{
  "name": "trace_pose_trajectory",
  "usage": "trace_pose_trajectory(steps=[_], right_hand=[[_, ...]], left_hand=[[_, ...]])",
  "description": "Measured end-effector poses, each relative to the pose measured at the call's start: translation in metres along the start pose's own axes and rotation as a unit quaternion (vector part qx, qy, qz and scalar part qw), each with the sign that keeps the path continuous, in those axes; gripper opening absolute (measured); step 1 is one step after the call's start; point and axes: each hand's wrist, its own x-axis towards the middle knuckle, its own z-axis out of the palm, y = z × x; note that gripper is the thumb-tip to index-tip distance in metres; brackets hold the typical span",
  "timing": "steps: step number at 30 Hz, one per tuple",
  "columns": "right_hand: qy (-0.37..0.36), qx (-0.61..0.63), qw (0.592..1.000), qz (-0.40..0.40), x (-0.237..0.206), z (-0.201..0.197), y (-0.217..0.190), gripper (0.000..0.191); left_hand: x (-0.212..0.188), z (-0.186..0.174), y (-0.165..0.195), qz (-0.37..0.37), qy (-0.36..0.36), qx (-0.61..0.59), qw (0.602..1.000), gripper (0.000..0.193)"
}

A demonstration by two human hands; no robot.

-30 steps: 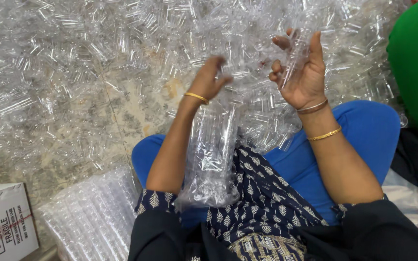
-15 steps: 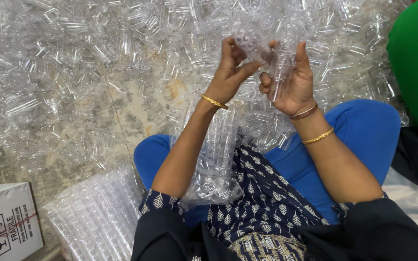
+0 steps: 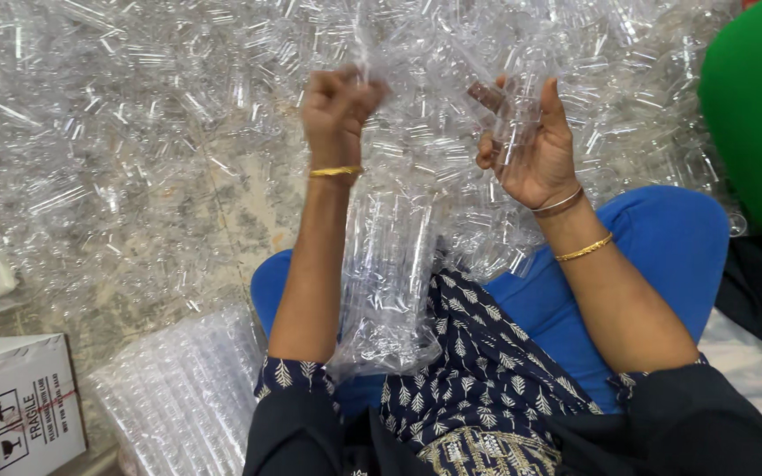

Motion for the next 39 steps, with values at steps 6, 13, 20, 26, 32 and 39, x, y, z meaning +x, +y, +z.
trace_pose_trajectory(steps=[6, 13, 20, 26, 32, 39], right_hand=[[-0.033, -0.008, 0.997, 0.071, -0.001, 0.002, 0.021, 0.06], [-0.111, 0.083, 0.983, 0.118, -0.007, 0.018, 0.026, 0.067], [-0.123, -0.252, 0.954, 0.108, -0.024, 0.056, 0.027, 0.064], [-0.162, -0.585, 0.788, 0.103, -0.049, 0.092, 0.064, 0.062], [-0.175, -0.876, 0.414, -0.173, -0.068, 0.161, 0.054, 0.055], [-0.286, -0.8, 0.033, -0.526, -0.07, 0.249, 0.098, 0.029]], left_hand=[[-0.035, 0.041, 0.009, 0.073, -0.099, 0.096, 0.988, 0.078], [-0.064, 0.049, -0.006, -0.133, -0.1, 0.005, 0.986, 0.054], [-0.099, 0.054, 0.071, -0.048, -0.113, -0.101, 0.987, 0.048], [-0.158, 0.062, 0.111, -0.019, -0.166, 0.2, 0.965, 0.061], [-0.226, 0.017, 0.18, 0.212, -0.018, 0.351, 0.912, 0.066], [-0.295, -0.021, 0.158, -0.011, -0.143, 0.538, 0.831, 0.07]])
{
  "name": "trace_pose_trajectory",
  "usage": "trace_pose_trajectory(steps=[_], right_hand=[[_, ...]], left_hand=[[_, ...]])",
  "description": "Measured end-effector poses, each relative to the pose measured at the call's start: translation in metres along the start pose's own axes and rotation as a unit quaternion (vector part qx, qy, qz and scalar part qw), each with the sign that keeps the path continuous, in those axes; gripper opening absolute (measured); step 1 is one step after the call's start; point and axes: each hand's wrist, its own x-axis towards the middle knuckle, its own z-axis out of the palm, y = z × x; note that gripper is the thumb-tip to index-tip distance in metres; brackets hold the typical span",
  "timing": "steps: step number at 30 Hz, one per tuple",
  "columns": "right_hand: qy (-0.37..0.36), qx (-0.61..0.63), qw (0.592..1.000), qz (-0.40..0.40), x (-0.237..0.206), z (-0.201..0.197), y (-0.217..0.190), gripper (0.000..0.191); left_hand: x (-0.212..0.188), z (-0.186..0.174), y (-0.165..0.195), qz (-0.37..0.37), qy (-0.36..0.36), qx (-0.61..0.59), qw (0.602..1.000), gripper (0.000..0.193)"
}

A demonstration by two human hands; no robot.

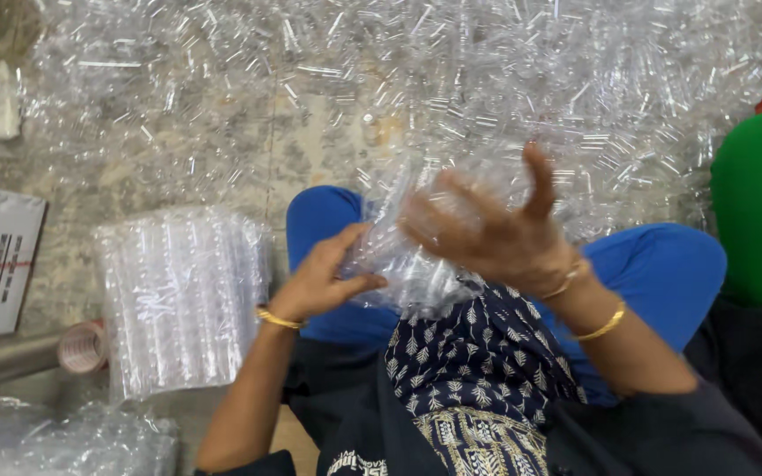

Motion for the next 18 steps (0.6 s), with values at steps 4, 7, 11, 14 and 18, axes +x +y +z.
trace_pose_trajectory(steps=[4, 7, 11, 14, 18], right_hand=[[-0.008, 0.377, 0.923, 0.074, 0.007, -0.011, -0.039, 0.028], [-0.257, 0.514, 0.815, 0.072, -0.01, 0.001, -0.046, 0.034], [-0.311, 0.489, 0.798, 0.165, -0.02, 0.034, -0.051, 0.047], [-0.317, 0.496, 0.774, 0.232, -0.013, 0.037, -0.059, 0.059], [-0.306, 0.544, 0.763, 0.169, 0.021, 0.033, -0.108, 0.084]], left_hand=[[-0.04, 0.019, -0.031, -0.107, 0.123, -0.22, 0.962, 0.068], [-0.089, -0.002, -0.051, -0.141, 0.149, -0.134, 0.969, 0.067], [-0.142, -0.016, -0.054, -0.208, 0.042, -0.14, 0.967, 0.061], [-0.17, 0.001, -0.036, -0.32, 0.052, -0.145, 0.935, 0.059], [-0.17, 0.049, -0.018, -0.375, 0.219, -0.227, 0.872, 0.058]])
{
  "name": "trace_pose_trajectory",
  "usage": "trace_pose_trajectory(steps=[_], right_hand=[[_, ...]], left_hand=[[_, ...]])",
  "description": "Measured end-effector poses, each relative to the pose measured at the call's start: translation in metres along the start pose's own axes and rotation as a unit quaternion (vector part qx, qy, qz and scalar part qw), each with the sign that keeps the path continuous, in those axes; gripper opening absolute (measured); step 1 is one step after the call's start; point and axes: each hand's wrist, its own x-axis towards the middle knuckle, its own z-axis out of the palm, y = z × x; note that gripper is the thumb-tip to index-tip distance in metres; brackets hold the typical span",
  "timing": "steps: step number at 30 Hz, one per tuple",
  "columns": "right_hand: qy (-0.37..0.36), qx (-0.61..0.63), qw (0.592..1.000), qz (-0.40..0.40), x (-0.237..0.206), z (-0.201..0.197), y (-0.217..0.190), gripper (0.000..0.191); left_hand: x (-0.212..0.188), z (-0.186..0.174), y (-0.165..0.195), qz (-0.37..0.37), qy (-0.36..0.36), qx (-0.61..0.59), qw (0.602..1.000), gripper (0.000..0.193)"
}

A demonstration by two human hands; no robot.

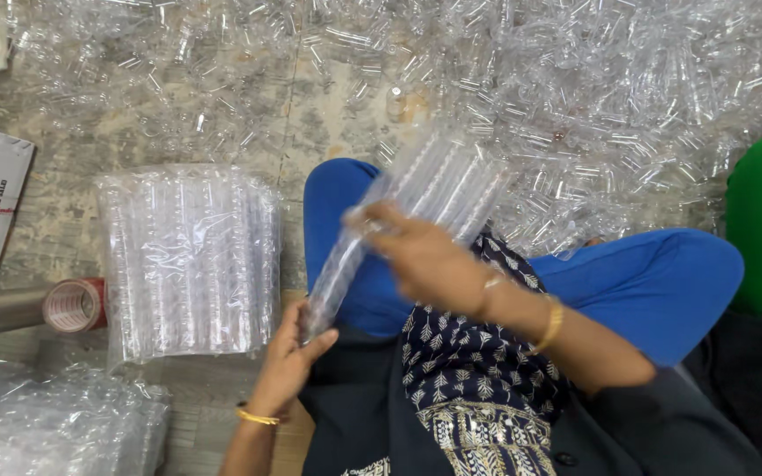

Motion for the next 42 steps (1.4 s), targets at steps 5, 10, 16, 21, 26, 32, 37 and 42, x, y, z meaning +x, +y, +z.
trace_pose_trajectory(steps=[5, 10, 16, 21, 26, 32, 37, 42], right_hand=[[-0.077, 0.052, 0.993, -0.078, 0.017, 0.058, -0.048, 0.081], [-0.079, 0.065, 0.981, -0.162, 0.009, 0.07, -0.059, 0.081], [-0.194, 0.113, 0.96, -0.169, -0.012, 0.071, -0.063, 0.086], [0.032, 0.073, 0.961, -0.266, -0.068, 0.062, 0.0, 0.084], [0.125, -0.131, 0.982, -0.06, -0.072, 0.089, 0.071, 0.088], [0.273, 0.009, 0.95, -0.15, -0.024, 0.069, 0.089, 0.059], [0.296, 0.313, 0.899, -0.078, -0.014, 0.003, 0.085, 0.051], [0.282, 0.404, 0.869, -0.05, -0.002, -0.024, 0.078, 0.026]], left_hand=[[0.007, 0.029, -0.004, 0.049, 0.043, -0.371, 0.926, 0.05], [0.046, 0.046, 0.009, 0.207, 0.164, -0.231, 0.937, 0.044], [0.1, 0.035, 0.03, 0.283, 0.217, -0.103, 0.929, 0.03], [0.078, 0.012, 0.063, 0.25, 0.211, -0.164, 0.931, 0.015], [0.055, 0.023, 0.111, 0.295, 0.052, -0.382, 0.874, 0.023], [0.038, 0.008, 0.154, 0.348, 0.05, -0.397, 0.848, 0.023], [0.035, -0.058, 0.194, 0.552, 0.073, -0.296, 0.776, 0.048], [0.032, -0.044, 0.179, 0.545, -0.051, 0.091, 0.832, 0.12]])
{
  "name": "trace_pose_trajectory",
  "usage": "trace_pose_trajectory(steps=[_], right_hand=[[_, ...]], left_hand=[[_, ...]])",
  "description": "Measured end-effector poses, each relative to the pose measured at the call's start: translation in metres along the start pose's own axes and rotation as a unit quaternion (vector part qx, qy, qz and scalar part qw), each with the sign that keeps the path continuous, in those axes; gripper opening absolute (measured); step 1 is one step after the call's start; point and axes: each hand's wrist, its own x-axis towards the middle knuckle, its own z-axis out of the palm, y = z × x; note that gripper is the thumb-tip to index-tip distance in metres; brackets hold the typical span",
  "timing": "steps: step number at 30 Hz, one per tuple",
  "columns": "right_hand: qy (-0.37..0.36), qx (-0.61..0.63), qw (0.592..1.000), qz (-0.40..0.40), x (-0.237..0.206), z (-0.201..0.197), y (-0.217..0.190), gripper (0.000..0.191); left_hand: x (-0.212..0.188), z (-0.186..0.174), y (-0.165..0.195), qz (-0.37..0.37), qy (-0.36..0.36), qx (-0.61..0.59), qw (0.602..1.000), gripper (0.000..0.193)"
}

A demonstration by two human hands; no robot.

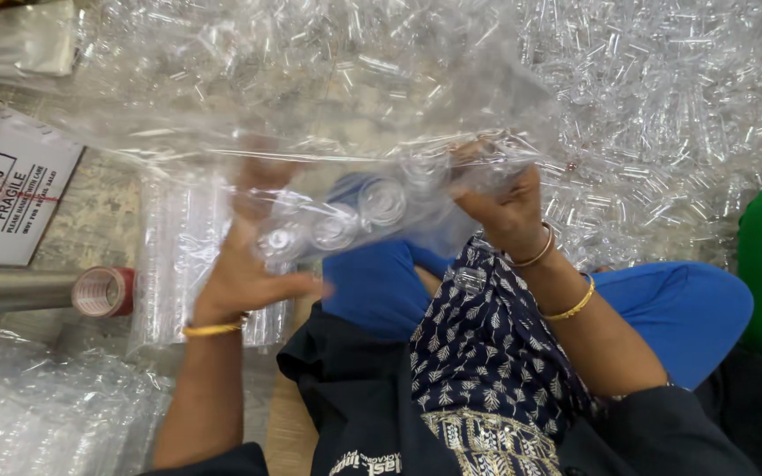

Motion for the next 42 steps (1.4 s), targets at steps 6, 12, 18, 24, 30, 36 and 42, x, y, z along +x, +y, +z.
trace_pose_trajectory(steps=[6, 12, 18, 24, 30, 36, 42], right_hand=[[-0.117, 0.112, 0.985, 0.057, 0.011, 0.018, -0.012, 0.025], [-0.153, -0.155, 0.975, -0.042, 0.042, 0.037, -0.056, 0.018], [0.017, -0.015, 0.994, -0.111, 0.066, 0.038, -0.103, 0.018], [0.038, 0.049, 0.994, -0.088, 0.061, 0.04, -0.099, 0.022], [-0.052, -0.164, 0.963, -0.209, 0.064, 0.031, -0.113, 0.017], [-0.07, -0.121, 0.978, -0.153, 0.056, 0.051, -0.139, 0.014], [-0.137, 0.032, 0.988, 0.06, 0.022, 0.031, -0.161, 0.023]], left_hand=[[-0.034, 0.0, -0.009, -0.157, 0.16, -0.092, 0.97, 0.027], [-0.032, -0.008, 0.019, -0.138, 0.236, -0.13, 0.953, 0.025], [-0.024, -0.024, 0.067, 0.009, 0.332, -0.14, 0.933, 0.014], [-0.033, -0.021, 0.069, 0.022, 0.325, -0.06, 0.944, 0.017], [-0.02, -0.032, 0.077, 0.037, 0.291, 0.048, 0.955, 0.01], [-0.002, -0.049, 0.109, 0.129, 0.089, 0.335, 0.929, 0.006], [-0.043, -0.055, 0.092, -0.157, 0.186, 0.189, 0.951, 0.031]])
